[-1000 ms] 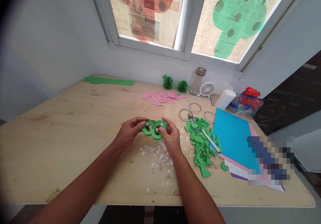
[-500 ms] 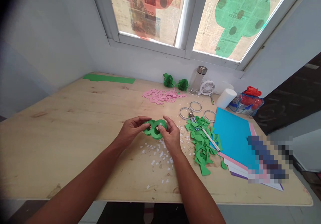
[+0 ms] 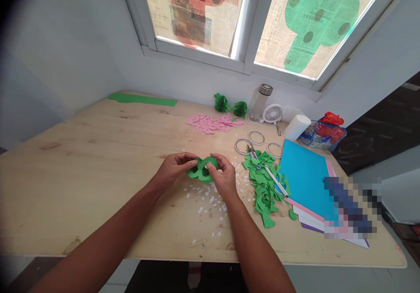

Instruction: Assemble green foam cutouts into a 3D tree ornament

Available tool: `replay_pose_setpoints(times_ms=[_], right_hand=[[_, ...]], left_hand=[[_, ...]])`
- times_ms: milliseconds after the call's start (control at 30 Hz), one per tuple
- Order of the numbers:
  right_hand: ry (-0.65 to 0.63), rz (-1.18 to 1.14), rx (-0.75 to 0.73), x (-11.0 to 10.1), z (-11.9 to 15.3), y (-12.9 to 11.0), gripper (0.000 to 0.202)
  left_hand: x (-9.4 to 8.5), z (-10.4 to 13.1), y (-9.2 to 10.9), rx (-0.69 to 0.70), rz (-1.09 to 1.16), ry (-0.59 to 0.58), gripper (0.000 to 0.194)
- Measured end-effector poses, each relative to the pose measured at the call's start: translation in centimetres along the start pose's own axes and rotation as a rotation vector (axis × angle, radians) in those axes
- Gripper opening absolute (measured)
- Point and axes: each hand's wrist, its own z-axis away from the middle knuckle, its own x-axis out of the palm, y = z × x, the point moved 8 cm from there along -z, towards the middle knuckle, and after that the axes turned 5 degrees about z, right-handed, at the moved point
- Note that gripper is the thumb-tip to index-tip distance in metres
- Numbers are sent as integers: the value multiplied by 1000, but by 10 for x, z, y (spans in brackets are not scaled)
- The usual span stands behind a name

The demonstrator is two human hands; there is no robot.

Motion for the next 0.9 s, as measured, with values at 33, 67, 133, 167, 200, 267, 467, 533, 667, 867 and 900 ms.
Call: replay_pose_setpoints(times_ms=[33,67,133,167,200,267,467,533,667,867,900], right_hand=[[-2,1,3,0,0,1,39],[-3,6,7,0,0,1,38],[1,27,6,-1,0,1,36],[5,43,0,-1,0,1,35],[11,63,-12,-2,0,0,33],[32,112,-51,-4,0,-5,29],[95,267,-196,-6,4,-23,20],[89,287,-230,-6,5,-27,19],[46,332,-299,-3,7,-33,20],[14,435,-351,1,10,-34,29],[9,442,-351,1,10,-33,31]], left_hand=[[0,0,1,9,-9,-1,24],[0,0,1,19,-18,-1,22],[0,0,2,42,-42,-4,20],[0,0,2,56,-57,-6,20],[0,0,2,74,-76,-6,20],[-1,0,3,117,-123,-4,20],[-1,0,4,172,-205,-16,21],[1,-1,4,158,-177,-42,22],[7,0,5,115,-99,-145,27],[9,3,8,86,-137,-193,26],[8,3,9,96,-159,-174,25]])
